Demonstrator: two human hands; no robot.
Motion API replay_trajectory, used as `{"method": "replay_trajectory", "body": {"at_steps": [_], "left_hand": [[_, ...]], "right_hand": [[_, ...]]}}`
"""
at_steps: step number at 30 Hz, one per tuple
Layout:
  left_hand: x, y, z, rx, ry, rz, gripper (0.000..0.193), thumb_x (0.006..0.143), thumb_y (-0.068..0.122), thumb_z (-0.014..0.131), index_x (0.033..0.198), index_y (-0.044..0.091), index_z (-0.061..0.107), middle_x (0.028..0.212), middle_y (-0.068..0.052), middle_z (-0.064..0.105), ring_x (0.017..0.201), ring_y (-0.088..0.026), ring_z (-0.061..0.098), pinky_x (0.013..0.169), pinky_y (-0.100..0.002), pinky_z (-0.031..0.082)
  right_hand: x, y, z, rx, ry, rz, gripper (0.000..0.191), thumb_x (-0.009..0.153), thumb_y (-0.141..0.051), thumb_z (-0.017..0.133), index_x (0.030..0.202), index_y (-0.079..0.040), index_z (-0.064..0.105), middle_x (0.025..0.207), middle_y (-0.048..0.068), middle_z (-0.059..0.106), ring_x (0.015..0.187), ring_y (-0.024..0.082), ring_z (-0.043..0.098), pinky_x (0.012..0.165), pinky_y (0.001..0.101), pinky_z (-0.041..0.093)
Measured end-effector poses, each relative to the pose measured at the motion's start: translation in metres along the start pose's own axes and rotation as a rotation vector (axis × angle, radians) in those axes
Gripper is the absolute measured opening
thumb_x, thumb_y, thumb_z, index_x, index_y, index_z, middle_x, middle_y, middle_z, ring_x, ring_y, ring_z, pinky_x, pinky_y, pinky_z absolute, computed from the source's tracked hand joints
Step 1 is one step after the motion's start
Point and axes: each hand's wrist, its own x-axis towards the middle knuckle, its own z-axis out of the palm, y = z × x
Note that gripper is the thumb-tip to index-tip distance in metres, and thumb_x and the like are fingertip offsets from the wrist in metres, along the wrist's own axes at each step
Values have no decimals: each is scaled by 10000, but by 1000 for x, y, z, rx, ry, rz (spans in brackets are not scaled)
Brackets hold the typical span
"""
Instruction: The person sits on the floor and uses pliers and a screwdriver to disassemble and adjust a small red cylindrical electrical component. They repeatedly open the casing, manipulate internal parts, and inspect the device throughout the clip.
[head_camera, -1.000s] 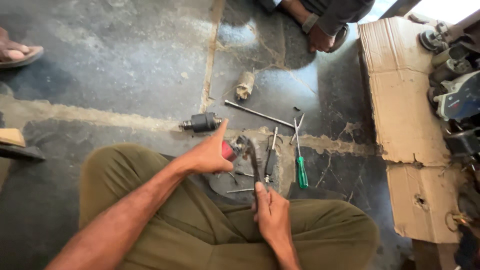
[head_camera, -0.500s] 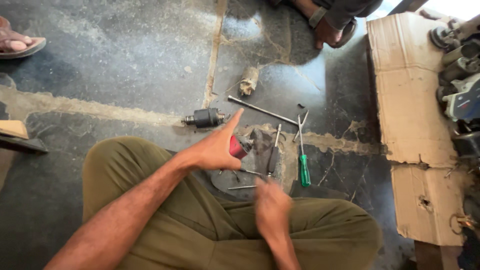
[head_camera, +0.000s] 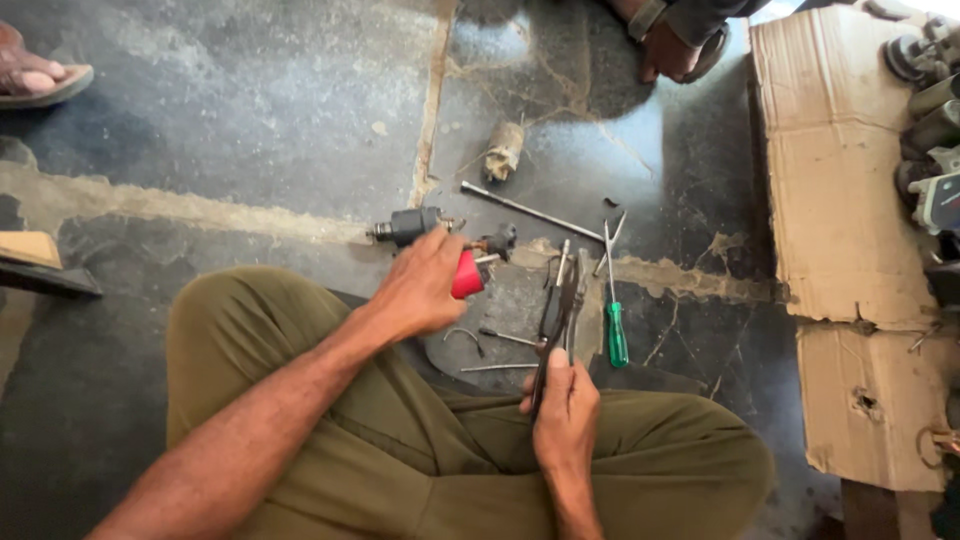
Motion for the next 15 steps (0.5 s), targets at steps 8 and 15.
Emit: {"method": "replay_trajectory", "body": {"at_steps": [8,15], "left_hand": [[-1,3,-10,55,75,-25,463,704,101,731,1138,74,574,1027,-211,643,987,-459,623,830,-556,498],[2,14,-31,-47,100,86,444,708,75,706,1128,94,565,946,-205,689,903,-472,646,749,-547,498]], "right_hand": [[-32,-72,-30,-184,406,-483,490,937,-220,778,1264,-47,458,908,23,503,694,87,483,591,260,414],[-1,-66,-24,-221,412,-956,416,831,-270,815,1105,-89,560,785,74,614,676,248,569,589,395,448]]}}
